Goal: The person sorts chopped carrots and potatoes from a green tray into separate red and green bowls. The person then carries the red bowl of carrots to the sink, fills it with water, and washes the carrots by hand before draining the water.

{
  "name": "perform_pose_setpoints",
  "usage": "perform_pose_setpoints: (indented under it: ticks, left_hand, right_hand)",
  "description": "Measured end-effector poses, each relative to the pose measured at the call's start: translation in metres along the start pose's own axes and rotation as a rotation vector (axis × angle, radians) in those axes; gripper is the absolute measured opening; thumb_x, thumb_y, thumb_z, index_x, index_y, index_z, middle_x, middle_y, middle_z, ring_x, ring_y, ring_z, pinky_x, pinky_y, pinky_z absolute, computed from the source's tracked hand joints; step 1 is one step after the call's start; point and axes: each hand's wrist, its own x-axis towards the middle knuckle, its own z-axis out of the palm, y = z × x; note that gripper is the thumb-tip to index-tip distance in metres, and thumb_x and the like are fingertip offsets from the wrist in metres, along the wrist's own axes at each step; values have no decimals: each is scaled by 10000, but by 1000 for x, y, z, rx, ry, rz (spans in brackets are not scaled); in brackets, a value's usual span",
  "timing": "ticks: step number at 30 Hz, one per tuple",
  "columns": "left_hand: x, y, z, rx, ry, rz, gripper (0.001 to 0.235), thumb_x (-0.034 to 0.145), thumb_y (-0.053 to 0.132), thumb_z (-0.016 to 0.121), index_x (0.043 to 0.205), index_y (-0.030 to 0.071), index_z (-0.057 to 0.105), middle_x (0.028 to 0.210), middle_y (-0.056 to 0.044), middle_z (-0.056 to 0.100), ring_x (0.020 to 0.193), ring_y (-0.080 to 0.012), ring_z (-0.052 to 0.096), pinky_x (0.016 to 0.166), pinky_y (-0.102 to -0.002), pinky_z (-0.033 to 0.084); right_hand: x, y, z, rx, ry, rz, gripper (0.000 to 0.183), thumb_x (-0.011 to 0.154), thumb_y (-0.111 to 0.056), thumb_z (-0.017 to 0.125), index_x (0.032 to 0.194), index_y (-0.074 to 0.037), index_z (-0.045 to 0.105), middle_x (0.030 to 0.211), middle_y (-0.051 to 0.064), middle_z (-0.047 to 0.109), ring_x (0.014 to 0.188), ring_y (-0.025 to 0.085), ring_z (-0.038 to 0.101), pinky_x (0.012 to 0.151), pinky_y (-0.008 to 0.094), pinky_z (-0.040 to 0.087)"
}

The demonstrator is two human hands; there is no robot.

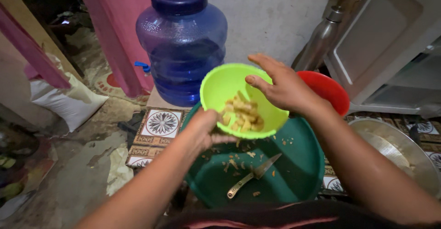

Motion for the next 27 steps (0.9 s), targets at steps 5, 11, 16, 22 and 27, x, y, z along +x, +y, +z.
perform_pose_setpoints:
  ticks: [5, 11, 16, 22, 27]
  left_hand:
    - [22, -49, -13, -67, 51, -144, 578, 910, -65, 431, 1448, 144, 412, 1342, -234, 620, 1111, -423, 708, 806, -568, 651]
    - [34, -67, -19, 145, 150, -103, 558, 943, 56, 558, 1467, 125, 379, 1366, -200, 620, 1123, -393, 717, 773, -547, 667]
    - [-3, -9, -1, 1043, 556, 621, 1028, 850, 343, 717, 1585, 32, 68, 1621, -259, 173, 1509, -434, 106, 1192, -617, 137]
    - [-68, 72, 59, 1460, 596, 1412, 825, 986, 393, 610, 1611, -9, 252, 1709, -211, 100, 1585, -373, -2, 1239, -667, -43]
    - [-95, 77, 75, 1498, 592, 1472, 823, 1021, 376, 590, 1660, 1, 230, 1731, -195, 60, 1600, -360, -31, 1248, -658, -67]
  right_hand:
    - [-10, -2, -3, 40, 79, -58, 601, 985, -424, 596, 1498, -129, 492, 1581, 185, 441, 1482, 343, 393, 1182, 452, 338]
    - [-22, -3, -1, 24, 102, -75, 607, 996, -391, 593, 1513, -103, 459, 1588, 217, 416, 1498, 361, 361, 1197, 450, 313]
    - [-33, -8, -2, -221, 232, -34, 736, 1015, -439, 564, 1613, -120, 279, 1676, 235, 172, 1559, 400, 107, 1185, 646, 25]
    - [-40, -25, -7, -365, 423, -62, 765, 1041, -477, 552, 1654, -148, 234, 1735, 170, 51, 1596, 389, -45, 1179, 701, -122]
    - [-45, -32, -9, -387, 450, -89, 731, 1068, -432, 540, 1665, -132, 242, 1744, 180, 61, 1605, 400, -41, 1177, 715, -128]
